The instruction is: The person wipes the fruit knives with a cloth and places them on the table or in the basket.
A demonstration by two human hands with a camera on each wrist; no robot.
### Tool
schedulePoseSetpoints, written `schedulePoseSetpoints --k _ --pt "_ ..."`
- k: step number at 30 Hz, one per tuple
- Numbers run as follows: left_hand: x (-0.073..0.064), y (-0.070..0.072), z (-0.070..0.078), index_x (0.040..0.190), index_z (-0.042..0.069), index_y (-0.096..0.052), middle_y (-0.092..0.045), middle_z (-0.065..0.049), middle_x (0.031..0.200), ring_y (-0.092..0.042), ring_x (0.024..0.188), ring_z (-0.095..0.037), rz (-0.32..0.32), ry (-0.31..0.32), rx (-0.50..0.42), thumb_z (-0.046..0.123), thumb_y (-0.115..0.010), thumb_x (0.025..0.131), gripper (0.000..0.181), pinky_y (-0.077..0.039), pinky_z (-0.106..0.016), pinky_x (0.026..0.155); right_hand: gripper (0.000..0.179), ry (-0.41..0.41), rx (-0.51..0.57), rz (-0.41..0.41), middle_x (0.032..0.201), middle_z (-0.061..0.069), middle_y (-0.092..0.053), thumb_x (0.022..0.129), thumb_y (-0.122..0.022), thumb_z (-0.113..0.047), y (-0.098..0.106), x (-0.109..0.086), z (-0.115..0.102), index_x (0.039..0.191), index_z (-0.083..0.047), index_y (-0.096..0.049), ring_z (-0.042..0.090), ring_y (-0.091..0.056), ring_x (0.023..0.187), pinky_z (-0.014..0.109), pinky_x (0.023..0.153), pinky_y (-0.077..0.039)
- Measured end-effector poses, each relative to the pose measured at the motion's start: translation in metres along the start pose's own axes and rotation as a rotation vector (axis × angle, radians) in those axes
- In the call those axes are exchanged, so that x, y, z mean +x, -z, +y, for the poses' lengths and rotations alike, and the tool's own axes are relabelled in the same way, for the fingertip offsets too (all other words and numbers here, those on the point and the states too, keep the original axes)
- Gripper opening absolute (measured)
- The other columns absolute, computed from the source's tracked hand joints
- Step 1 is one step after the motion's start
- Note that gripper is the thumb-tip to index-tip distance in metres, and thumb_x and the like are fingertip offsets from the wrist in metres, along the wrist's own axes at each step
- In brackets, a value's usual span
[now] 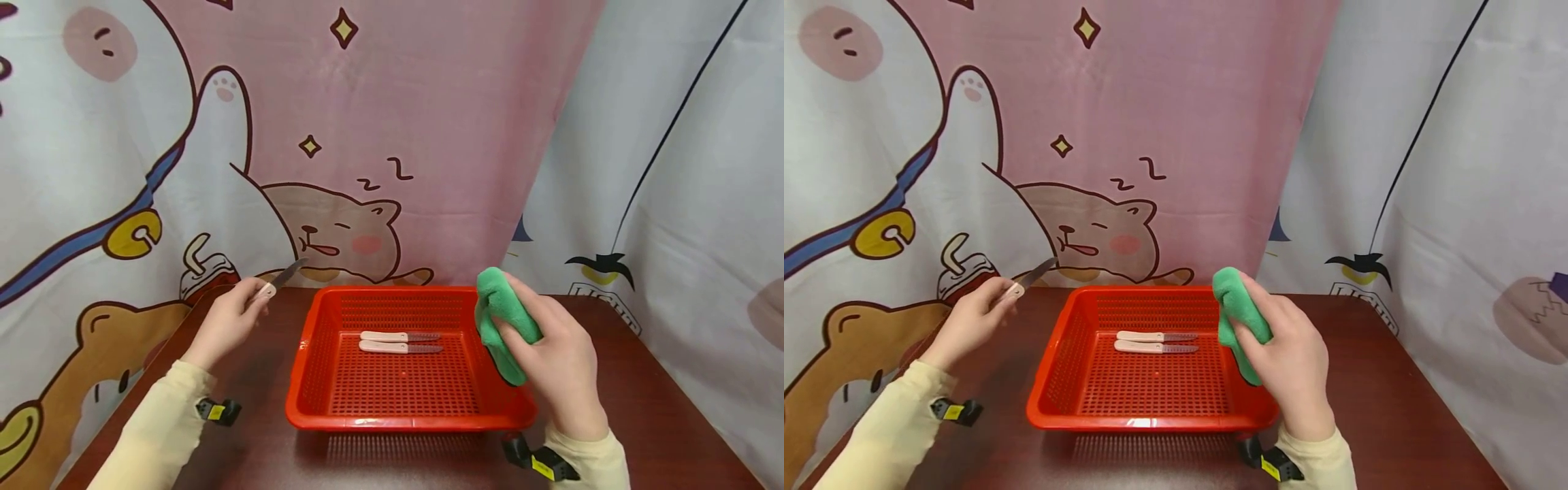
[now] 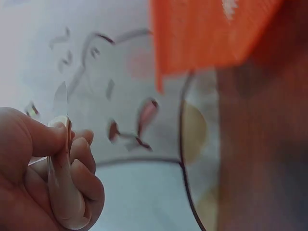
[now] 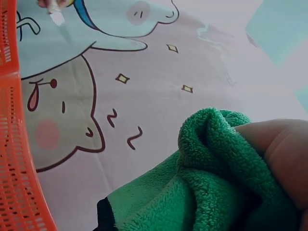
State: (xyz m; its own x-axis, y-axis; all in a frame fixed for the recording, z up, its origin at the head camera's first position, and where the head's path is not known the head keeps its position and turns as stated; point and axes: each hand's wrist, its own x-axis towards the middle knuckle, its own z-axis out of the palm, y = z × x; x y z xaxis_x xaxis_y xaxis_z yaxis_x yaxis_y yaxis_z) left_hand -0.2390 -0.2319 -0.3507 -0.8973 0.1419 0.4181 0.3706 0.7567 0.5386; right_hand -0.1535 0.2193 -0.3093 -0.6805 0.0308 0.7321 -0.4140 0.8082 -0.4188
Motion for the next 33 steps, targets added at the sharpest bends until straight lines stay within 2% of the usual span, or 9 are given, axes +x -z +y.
schedulePoseSetpoints --k 6,14,21,27,33 --pt "0.001 0.000 0.042 0.109 0.013 -0.058 -0.059 0.001 0.077 -0.055 0.058 -0.016 0.012 -0.071 -0.098 0.015 -0.058 0.101 0.008 -0.048 -0.031 0.054 0.067 0.089 0.024 0.008 0.105 0.002 -0.068 0.078 -0.083 -0.013 -0.004 0.001 -0.009 0.138 -0.032 -0.060 0.017 -0.060 0.093 0.039 0.071 -0.046" --pt "0.002 -0.007 0.085 0.111 0.013 -0.060 -0.061 -0.003 0.080 -0.054 0.058 -0.018 -0.059 -0.085 -0.204 0.012 -0.060 0.100 0.011 -0.045 -0.031 0.051 0.067 0.189 0.074 0.010 0.101 0.000 -0.068 0.075 -0.085 -0.010 -0.013 0.001 -0.026 0.136 -0.026 -0.063 0.015 -0.061 0.090 0.037 0.070 -0.049" --pt "0.002 -0.019 0.114 0.109 0.012 -0.060 -0.062 -0.002 0.081 -0.052 0.058 -0.015 -0.094 -0.121 -0.262 0.011 -0.061 0.099 0.010 -0.045 -0.030 0.051 0.067 0.296 0.119 0.011 0.103 -0.001 -0.068 0.073 -0.084 -0.010 -0.028 -0.001 -0.045 0.135 -0.025 -0.063 0.015 -0.062 0.087 0.037 0.065 -0.051" --pt "-0.001 -0.031 0.134 0.107 0.013 -0.060 -0.060 0.002 0.079 -0.052 0.057 -0.013 -0.125 -0.154 -0.316 0.011 -0.061 0.099 0.009 -0.047 -0.030 0.053 0.066 0.317 0.129 -0.010 0.103 -0.003 -0.067 0.074 -0.083 -0.011 -0.038 -0.004 -0.055 0.135 -0.027 -0.063 0.014 -0.060 0.084 0.036 0.060 -0.051" --pt "-0.003 -0.044 0.145 0.105 0.013 -0.062 -0.059 0.001 0.077 -0.054 0.059 -0.010 -0.147 -0.196 -0.366 0.011 -0.061 0.099 0.006 -0.049 -0.030 0.055 0.065 0.327 0.091 -0.045 0.100 -0.001 -0.066 0.076 -0.082 -0.014 -0.048 -0.007 -0.060 0.136 -0.029 -0.062 0.014 -0.058 0.081 0.033 0.057 -0.049"
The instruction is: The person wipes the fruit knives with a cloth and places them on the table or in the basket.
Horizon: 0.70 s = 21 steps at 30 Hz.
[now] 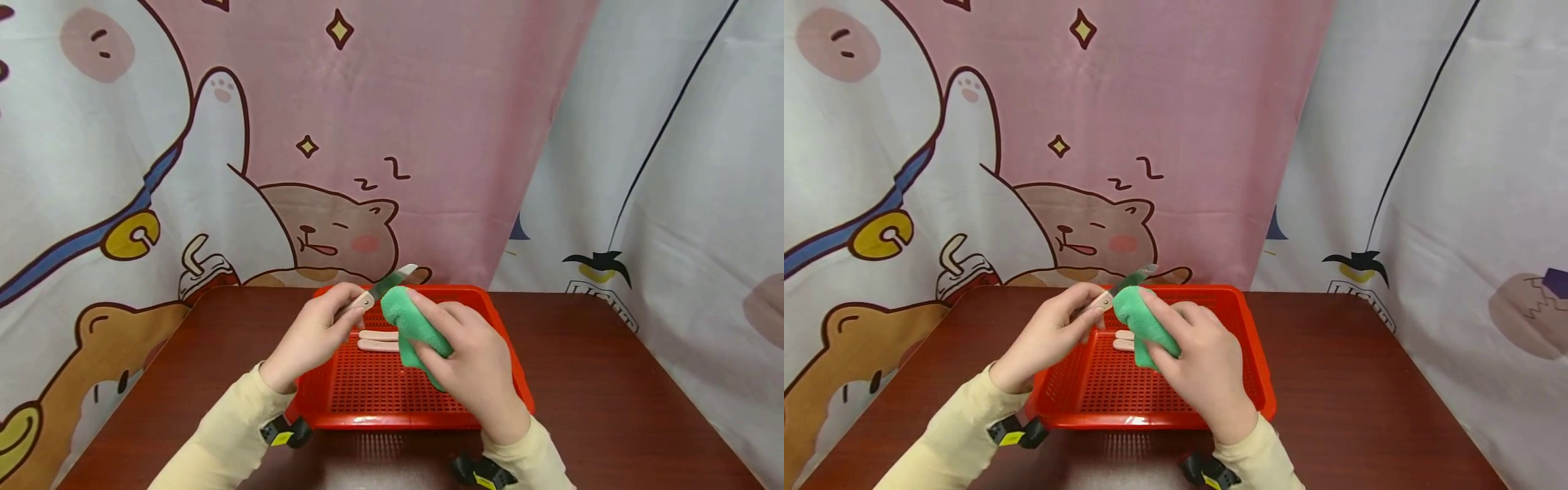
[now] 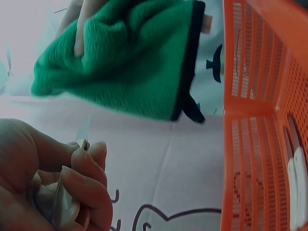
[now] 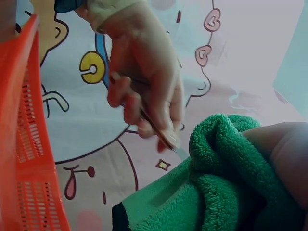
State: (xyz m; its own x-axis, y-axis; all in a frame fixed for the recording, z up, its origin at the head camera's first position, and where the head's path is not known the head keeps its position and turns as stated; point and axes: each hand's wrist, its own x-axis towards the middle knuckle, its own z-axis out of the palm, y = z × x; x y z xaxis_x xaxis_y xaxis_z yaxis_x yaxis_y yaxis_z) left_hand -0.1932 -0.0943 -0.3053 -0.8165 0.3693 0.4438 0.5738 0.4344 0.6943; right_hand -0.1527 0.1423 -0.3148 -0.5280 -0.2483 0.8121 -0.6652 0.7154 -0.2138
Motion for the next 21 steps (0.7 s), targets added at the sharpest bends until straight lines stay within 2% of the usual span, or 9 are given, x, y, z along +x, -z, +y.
schedulePoseSetpoints --k 4,10,14,21 --pt "-0.001 -0.007 0.003 0.107 0.014 -0.062 -0.061 0.000 0.078 -0.053 0.057 -0.010 -0.010 -0.020 -0.034 0.008 -0.061 0.099 0.010 -0.048 -0.028 0.053 0.064 -0.002 -0.037 -0.018 0.098 0.001 -0.066 0.077 -0.081 -0.016 -0.008 -0.002 -0.001 0.137 -0.029 -0.061 0.016 -0.058 0.080 0.033 0.057 -0.049" --pt "-0.003 -0.015 0.009 0.106 0.016 -0.063 -0.062 0.002 0.080 -0.050 0.055 -0.011 -0.016 -0.024 -0.068 0.014 -0.059 0.101 0.006 -0.045 -0.027 0.052 0.063 0.003 -0.103 -0.032 0.094 0.003 -0.065 0.076 -0.081 -0.016 -0.014 -0.004 -0.002 0.135 -0.029 -0.063 0.020 -0.059 0.078 0.034 0.055 -0.050" --pt "-0.006 -0.019 0.013 0.106 0.017 -0.063 -0.060 0.005 0.079 -0.050 0.055 -0.010 0.003 -0.007 -0.081 0.015 -0.058 0.101 0.007 -0.046 -0.027 0.051 0.063 -0.002 -0.124 -0.053 0.094 0.004 -0.064 0.075 -0.083 -0.016 -0.015 -0.005 -0.001 0.134 -0.029 -0.064 0.020 -0.059 0.078 0.033 0.054 -0.051" --pt "-0.009 -0.023 0.013 0.107 0.014 -0.063 -0.059 0.003 0.076 -0.050 0.056 -0.011 0.017 -0.006 -0.130 0.011 -0.058 0.101 0.009 -0.048 -0.027 0.053 0.065 -0.018 -0.145 -0.050 0.094 0.004 -0.064 0.074 -0.084 -0.016 -0.011 -0.003 0.003 0.134 -0.031 -0.063 0.021 -0.059 0.078 0.035 0.054 -0.051"
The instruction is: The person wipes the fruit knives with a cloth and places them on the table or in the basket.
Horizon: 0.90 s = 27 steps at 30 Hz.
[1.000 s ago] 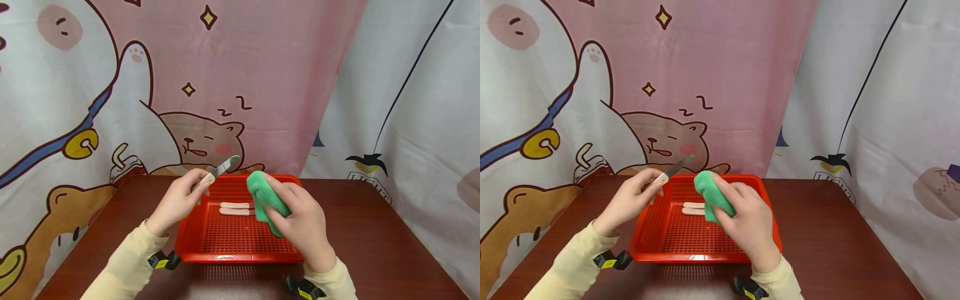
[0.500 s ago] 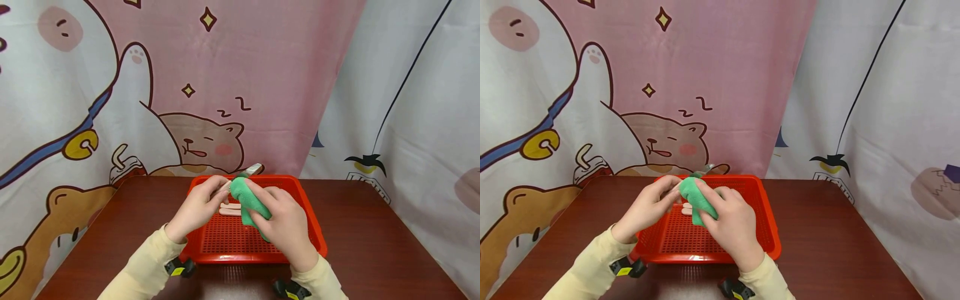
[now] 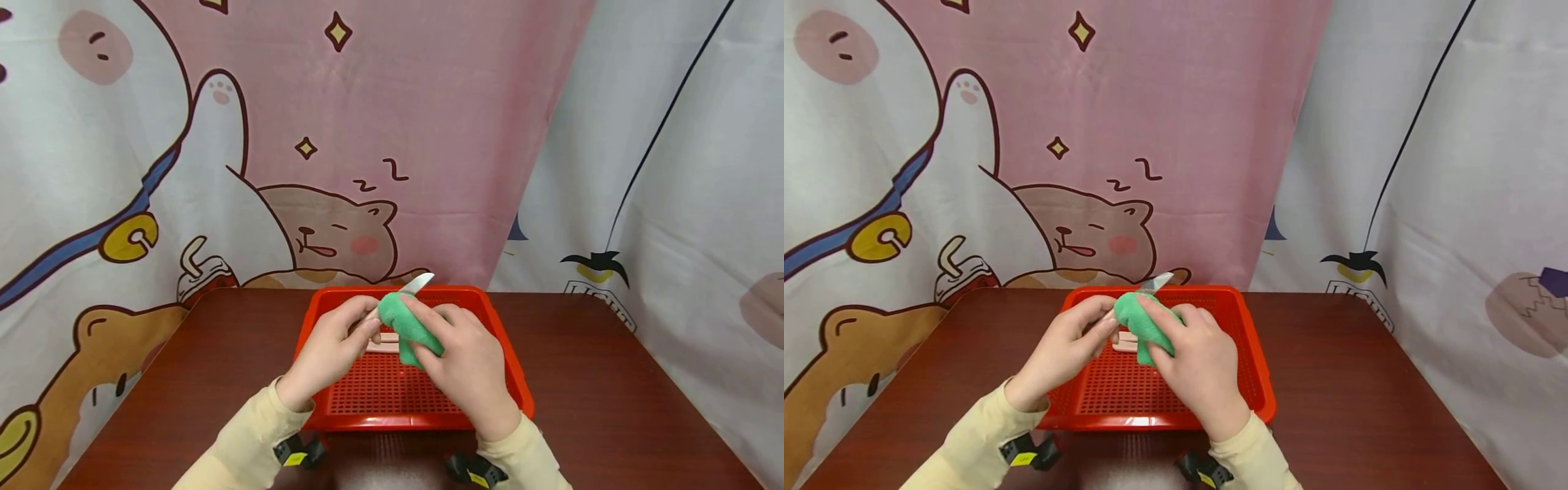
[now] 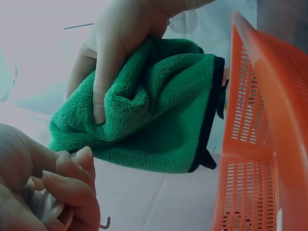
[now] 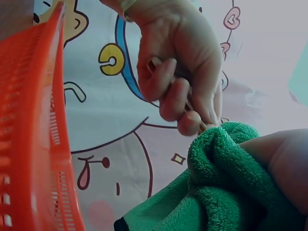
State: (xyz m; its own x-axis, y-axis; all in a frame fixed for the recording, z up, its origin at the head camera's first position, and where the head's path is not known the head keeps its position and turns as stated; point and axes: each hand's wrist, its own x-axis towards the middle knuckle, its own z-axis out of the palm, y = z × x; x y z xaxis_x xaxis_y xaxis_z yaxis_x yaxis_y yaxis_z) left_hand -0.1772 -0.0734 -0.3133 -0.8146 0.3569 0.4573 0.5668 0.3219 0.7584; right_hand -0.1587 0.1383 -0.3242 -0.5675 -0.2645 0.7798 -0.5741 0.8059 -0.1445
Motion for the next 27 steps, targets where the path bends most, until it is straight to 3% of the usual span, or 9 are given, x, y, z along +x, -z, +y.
schedulePoseSetpoints --k 9,22,27 --pt "-0.004 0.000 -0.001 0.107 0.013 -0.064 -0.060 -0.001 0.076 -0.052 0.059 -0.012 -0.006 0.027 -0.005 0.008 -0.058 0.100 0.011 -0.048 -0.027 0.054 0.057 -0.059 -0.017 0.061 0.091 0.003 -0.065 0.078 -0.076 -0.014 0.008 0.006 0.016 0.131 -0.029 -0.065 0.023 -0.058 0.075 0.037 0.052 -0.048" --pt "-0.004 -0.003 -0.006 0.105 0.012 -0.065 -0.061 -0.007 0.079 -0.051 0.059 -0.012 -0.035 0.014 -0.037 0.014 -0.059 0.101 0.008 -0.046 -0.026 0.053 0.055 -0.147 -0.028 0.063 0.091 0.003 -0.066 0.081 -0.078 -0.020 0.018 0.002 0.033 0.133 -0.030 -0.064 0.023 -0.060 0.078 0.040 0.056 -0.048" --pt "-0.004 -0.003 -0.005 0.105 0.017 -0.065 -0.059 -0.002 0.075 -0.047 0.056 -0.013 -0.048 0.017 -0.070 0.014 -0.059 0.101 0.008 -0.044 -0.027 0.051 0.055 -0.171 -0.026 0.059 0.091 0.005 -0.066 0.081 -0.078 -0.021 0.022 0.001 0.038 0.134 -0.030 -0.064 0.022 -0.059 0.078 0.040 0.055 -0.047"
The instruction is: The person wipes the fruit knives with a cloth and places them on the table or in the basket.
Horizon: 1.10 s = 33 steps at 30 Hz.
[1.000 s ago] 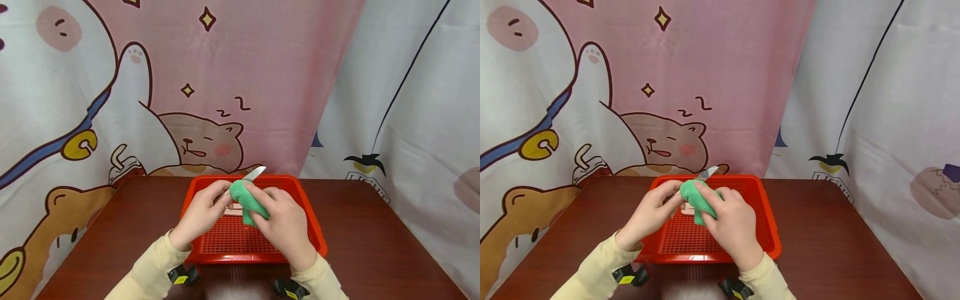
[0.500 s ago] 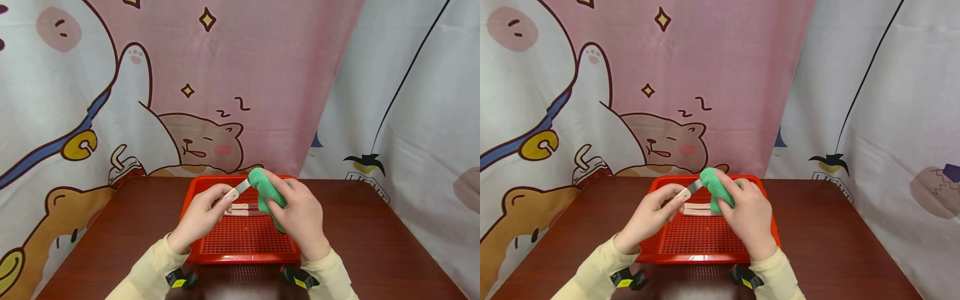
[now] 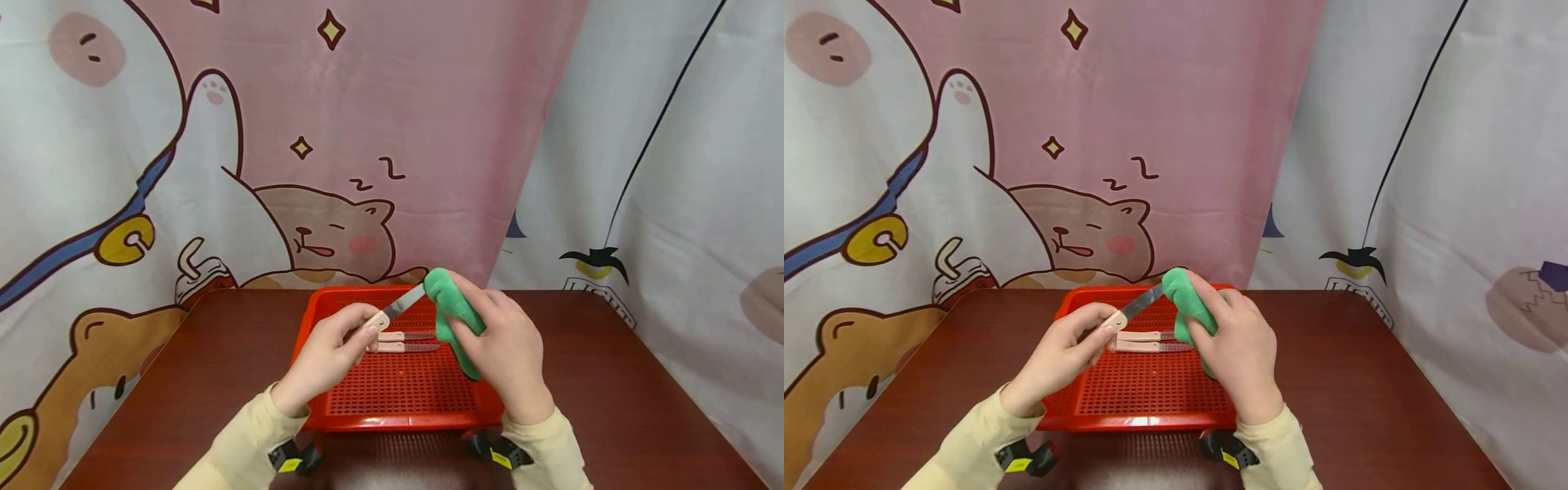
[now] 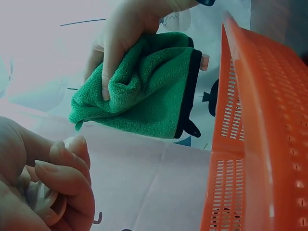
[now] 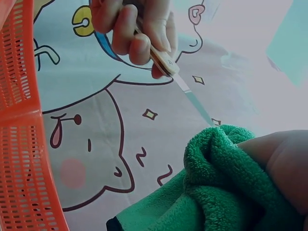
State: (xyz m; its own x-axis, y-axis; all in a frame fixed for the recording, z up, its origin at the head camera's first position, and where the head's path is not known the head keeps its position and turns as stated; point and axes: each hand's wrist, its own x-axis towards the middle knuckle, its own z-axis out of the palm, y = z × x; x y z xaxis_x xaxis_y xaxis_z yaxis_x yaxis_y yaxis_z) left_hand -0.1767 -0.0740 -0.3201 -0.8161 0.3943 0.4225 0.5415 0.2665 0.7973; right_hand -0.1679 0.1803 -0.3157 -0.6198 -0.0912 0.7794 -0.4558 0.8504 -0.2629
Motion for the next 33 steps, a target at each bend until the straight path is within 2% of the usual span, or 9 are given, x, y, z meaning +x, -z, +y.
schedulePoseSetpoints --k 3,7,12,15,20,33 --pt "0.000 0.000 0.000 0.105 0.022 -0.065 -0.056 0.002 0.071 -0.045 0.054 -0.013 -0.009 0.002 -0.024 0.017 -0.059 0.101 0.008 -0.042 -0.027 0.049 0.056 -0.028 0.003 -0.005 0.092 0.006 -0.066 0.081 -0.079 -0.022 0.003 -0.001 0.003 0.134 -0.029 -0.063 0.023 -0.059 0.078 0.041 0.056 -0.046" --pt "-0.001 0.001 -0.001 0.106 0.022 -0.065 -0.055 0.001 0.070 -0.045 0.053 -0.014 -0.009 0.007 -0.039 0.020 -0.059 0.101 0.007 -0.042 -0.027 0.048 0.057 -0.069 0.022 -0.004 0.094 0.007 -0.066 0.080 -0.081 -0.021 0.006 -0.003 0.005 0.135 -0.028 -0.063 0.022 -0.059 0.080 0.043 0.058 -0.047" --pt "-0.002 0.003 -0.002 0.108 0.015 -0.065 -0.057 -0.001 0.075 -0.048 0.055 -0.014 0.017 0.023 -0.048 0.017 -0.059 0.101 0.009 -0.045 -0.027 0.049 0.059 -0.078 0.047 0.009 0.096 0.007 -0.067 0.080 -0.081 -0.019 0.009 -0.005 0.006 0.135 -0.027 -0.063 0.022 -0.059 0.081 0.043 0.059 -0.048" --pt "-0.002 0.003 -0.003 0.108 0.010 -0.064 -0.059 -0.002 0.078 -0.049 0.056 -0.014 0.030 0.025 -0.044 0.013 -0.058 0.101 0.009 -0.045 -0.027 0.051 0.059 -0.054 0.057 0.019 0.094 0.007 -0.066 0.080 -0.081 -0.018 0.010 -0.006 0.005 0.135 -0.026 -0.063 0.021 -0.057 0.079 0.042 0.058 -0.047" --pt "-0.001 0.003 -0.003 0.108 0.011 -0.064 -0.060 -0.004 0.078 -0.049 0.056 -0.014 0.052 0.010 -0.020 0.012 -0.058 0.101 0.009 -0.045 -0.027 0.051 0.060 0.003 0.070 0.039 0.094 0.006 -0.067 0.079 -0.081 -0.017 0.009 -0.007 -0.002 0.135 -0.028 -0.063 0.020 -0.059 0.080 0.041 0.057 -0.047" --pt "0.005 -0.006 0.004 0.109 0.009 -0.063 -0.058 -0.005 0.078 -0.050 0.057 -0.014 0.081 -0.014 -0.048 0.009 -0.058 0.100 0.010 -0.050 -0.029 0.054 0.066 0.180 0.093 -0.004 0.094 0.002 -0.064 0.075 -0.082 -0.015 -0.007 -0.012 -0.032 0.137 -0.029 -0.061 0.016 -0.057 0.075 0.034 0.052 -0.049"
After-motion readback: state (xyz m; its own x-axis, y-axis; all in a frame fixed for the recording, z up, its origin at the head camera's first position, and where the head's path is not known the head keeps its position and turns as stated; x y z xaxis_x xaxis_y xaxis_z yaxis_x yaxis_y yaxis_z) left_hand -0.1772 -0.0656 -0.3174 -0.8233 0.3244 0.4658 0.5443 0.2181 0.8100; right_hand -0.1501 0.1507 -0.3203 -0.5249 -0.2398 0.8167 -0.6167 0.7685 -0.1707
